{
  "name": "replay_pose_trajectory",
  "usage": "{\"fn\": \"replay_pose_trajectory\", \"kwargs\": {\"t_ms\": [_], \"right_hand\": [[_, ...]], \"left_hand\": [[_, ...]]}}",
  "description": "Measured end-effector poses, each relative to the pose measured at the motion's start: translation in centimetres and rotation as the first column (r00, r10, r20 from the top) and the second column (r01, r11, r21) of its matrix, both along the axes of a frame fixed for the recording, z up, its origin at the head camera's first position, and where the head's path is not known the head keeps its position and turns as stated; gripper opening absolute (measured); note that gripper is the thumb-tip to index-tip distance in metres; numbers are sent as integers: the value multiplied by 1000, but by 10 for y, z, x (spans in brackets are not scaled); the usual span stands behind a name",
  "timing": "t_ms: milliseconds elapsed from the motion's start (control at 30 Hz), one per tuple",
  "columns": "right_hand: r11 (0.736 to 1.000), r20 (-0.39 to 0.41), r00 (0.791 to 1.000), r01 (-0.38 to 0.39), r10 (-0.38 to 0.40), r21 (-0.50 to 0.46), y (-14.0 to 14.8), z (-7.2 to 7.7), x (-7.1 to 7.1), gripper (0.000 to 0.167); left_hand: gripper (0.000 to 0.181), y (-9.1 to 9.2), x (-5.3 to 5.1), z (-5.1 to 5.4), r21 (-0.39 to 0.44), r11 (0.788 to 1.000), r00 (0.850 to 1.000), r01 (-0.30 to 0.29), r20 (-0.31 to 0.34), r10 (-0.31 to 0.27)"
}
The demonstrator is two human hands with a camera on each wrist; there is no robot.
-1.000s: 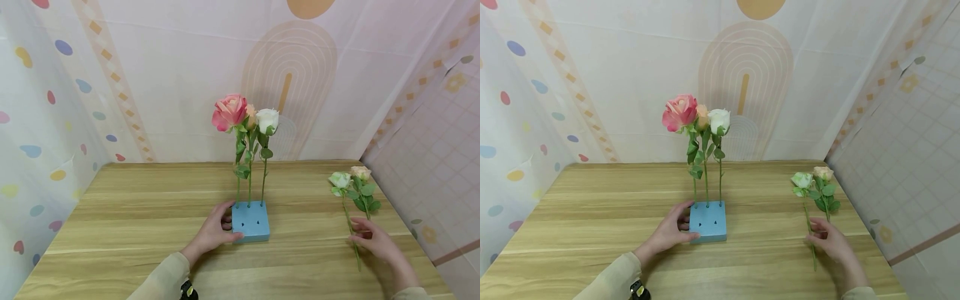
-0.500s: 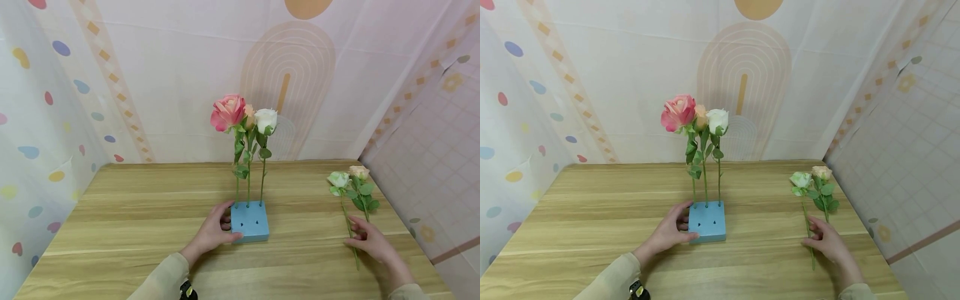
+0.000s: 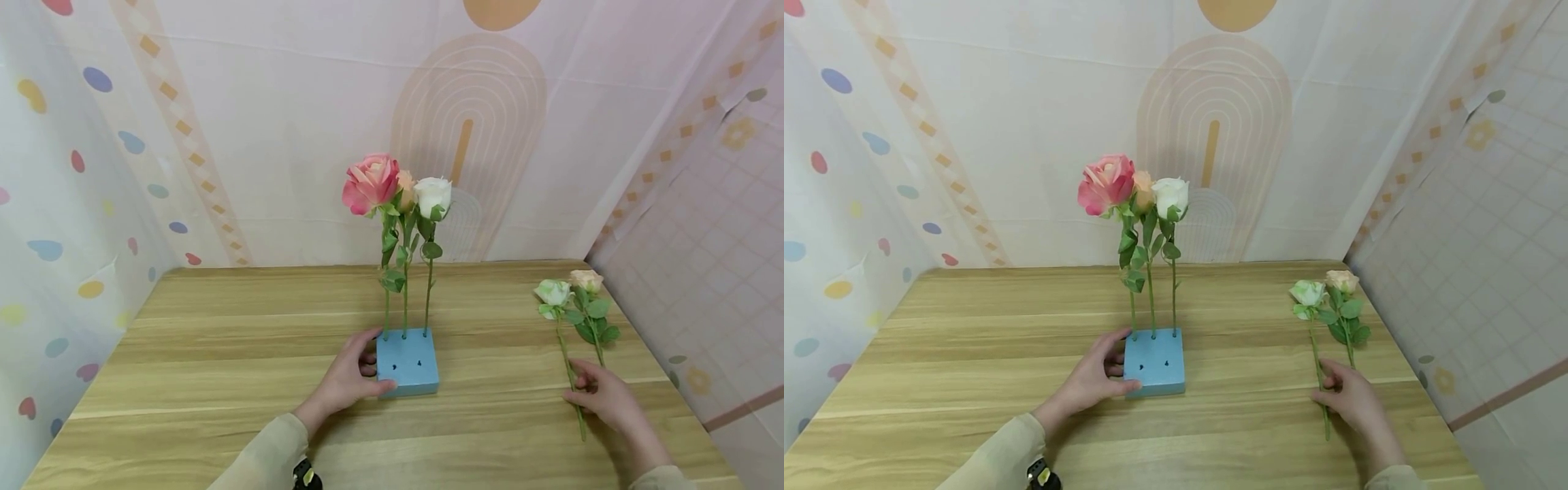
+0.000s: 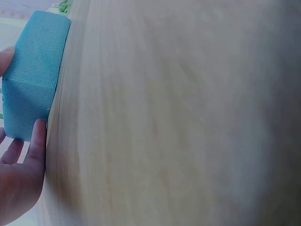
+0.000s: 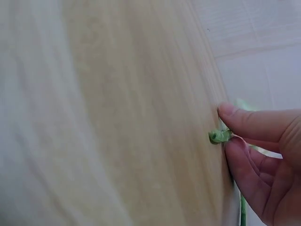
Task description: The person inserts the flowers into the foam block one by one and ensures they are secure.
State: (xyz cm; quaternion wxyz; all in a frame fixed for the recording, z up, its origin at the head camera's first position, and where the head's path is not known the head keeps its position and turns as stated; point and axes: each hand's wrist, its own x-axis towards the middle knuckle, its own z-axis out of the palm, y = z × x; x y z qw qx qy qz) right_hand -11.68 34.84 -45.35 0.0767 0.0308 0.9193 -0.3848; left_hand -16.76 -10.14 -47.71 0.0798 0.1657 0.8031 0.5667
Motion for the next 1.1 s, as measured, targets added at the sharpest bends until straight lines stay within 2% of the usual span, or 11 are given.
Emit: {"fn": "replay_pose_trajectory", "kwargs": {"t_ms": [300,700,1100], "right_hand": [[995,14,998,58,-59,76,-3,2,1,62],[993,91,995,56,-46,-104,-12,3,-4,51],[975,1,1000,-15,16,-222,-41,3,-21,40]], "left_hand": [[92,-1,-1,-2,-7,1000,1000,0,-5,0],[92,-1,0,-1,-1,1000,1000,3,3,-3],[92,-1,1,0,12,1000,1000,6,3,-6]]}}
